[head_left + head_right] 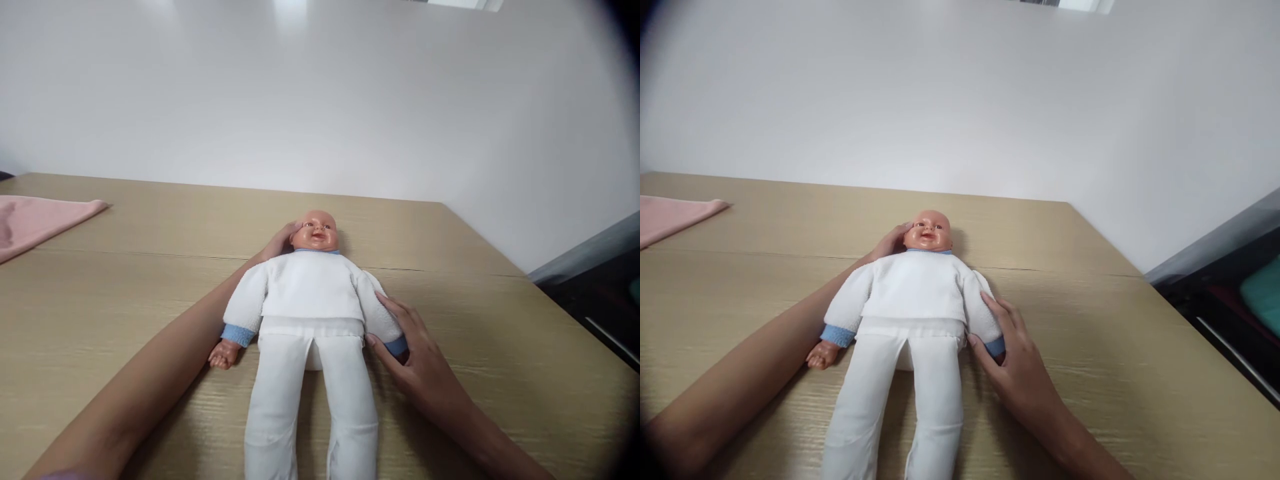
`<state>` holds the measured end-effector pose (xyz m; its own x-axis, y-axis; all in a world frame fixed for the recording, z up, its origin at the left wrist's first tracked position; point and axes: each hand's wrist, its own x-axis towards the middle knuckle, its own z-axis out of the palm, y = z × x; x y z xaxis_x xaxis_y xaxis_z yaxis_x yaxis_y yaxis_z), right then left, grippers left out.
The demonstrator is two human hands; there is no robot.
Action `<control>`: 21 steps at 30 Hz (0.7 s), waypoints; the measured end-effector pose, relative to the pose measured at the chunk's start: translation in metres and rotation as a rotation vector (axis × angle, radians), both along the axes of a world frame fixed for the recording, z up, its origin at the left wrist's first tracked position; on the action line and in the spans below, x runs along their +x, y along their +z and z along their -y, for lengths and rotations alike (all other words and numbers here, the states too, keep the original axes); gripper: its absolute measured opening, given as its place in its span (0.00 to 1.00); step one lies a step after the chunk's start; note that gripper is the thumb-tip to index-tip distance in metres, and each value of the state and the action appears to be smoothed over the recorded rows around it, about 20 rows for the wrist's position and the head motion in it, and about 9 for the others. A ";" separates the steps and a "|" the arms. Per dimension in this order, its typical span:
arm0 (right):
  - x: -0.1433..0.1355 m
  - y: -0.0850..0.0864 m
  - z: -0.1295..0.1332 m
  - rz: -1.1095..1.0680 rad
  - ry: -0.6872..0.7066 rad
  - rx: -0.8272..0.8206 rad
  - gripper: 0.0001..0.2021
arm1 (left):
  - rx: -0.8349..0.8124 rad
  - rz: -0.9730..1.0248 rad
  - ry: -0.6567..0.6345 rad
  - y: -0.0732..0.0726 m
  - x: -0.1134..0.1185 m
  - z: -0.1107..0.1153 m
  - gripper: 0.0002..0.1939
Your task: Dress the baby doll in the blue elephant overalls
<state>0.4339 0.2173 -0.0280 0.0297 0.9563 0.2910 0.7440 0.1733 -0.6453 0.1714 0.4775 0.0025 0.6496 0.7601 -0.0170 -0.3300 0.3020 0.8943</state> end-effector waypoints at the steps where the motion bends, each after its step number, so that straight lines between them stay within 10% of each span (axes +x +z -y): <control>1: 0.000 0.000 0.000 0.001 -0.001 0.001 0.30 | 0.002 0.004 -0.007 0.000 0.000 0.000 0.29; 21: 0.000 -0.009 -0.009 0.005 -0.026 0.058 0.31 | 0.098 -0.047 0.110 0.006 -0.001 0.001 0.26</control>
<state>0.4340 0.2264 -0.0365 0.0526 0.9366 0.3466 0.7522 0.1911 -0.6306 0.1705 0.4764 0.0088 0.5627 0.8260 0.0329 -0.3137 0.1765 0.9330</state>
